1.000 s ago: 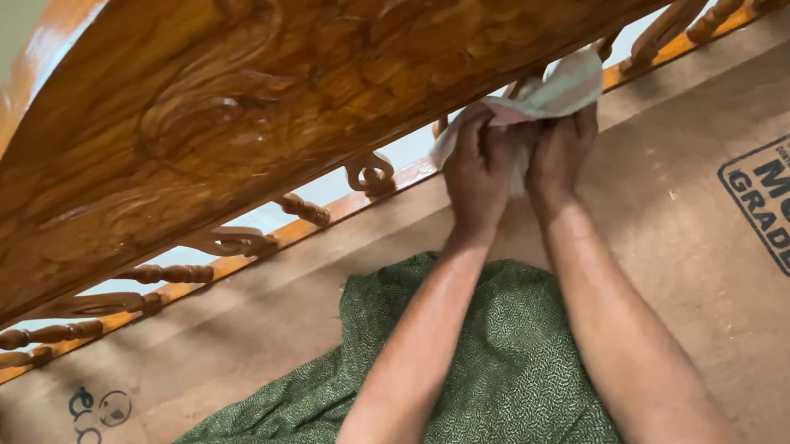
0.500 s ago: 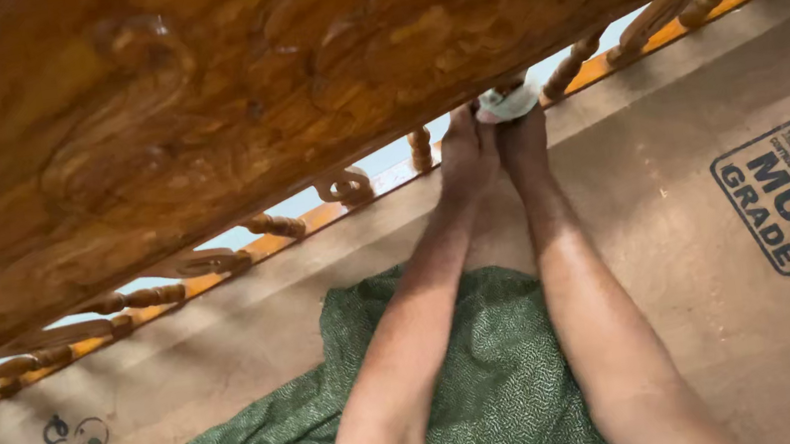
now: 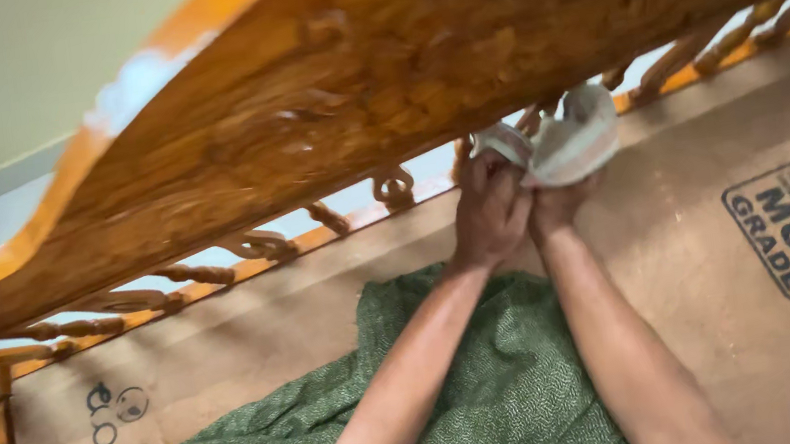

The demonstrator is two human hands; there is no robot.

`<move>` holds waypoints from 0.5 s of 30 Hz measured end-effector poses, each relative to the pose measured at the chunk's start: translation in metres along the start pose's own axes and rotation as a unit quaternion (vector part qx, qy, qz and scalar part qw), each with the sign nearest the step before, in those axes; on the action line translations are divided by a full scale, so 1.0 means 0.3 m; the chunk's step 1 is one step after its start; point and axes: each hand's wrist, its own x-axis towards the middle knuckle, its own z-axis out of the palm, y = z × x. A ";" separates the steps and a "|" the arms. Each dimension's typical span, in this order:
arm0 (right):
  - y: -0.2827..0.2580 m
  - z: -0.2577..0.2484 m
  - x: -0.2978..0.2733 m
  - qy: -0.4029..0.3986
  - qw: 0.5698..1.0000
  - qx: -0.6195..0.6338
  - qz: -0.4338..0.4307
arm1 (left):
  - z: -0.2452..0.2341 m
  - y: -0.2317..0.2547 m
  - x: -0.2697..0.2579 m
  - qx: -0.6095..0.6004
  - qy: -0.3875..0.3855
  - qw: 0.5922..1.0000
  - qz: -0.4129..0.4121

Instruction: The person sits on the floor and wipes the wooden headboard of a bed with a striped cloth. They clean the curved top rail and the vertical spindles, moving from left to right along the frame.

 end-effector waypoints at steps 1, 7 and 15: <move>-0.039 0.010 0.007 0.030 0.998 0.032 0.053 | -0.052 0.057 0.009 -0.019 0.043 0.999 0.020; -0.405 0.109 0.082 0.146 0.928 0.236 0.247 | -0.371 0.256 -0.021 -0.222 0.106 0.968 -0.038; -1.070 0.438 0.402 0.009 0.985 0.171 0.023 | -0.973 0.403 0.146 -0.179 0.152 0.972 -0.006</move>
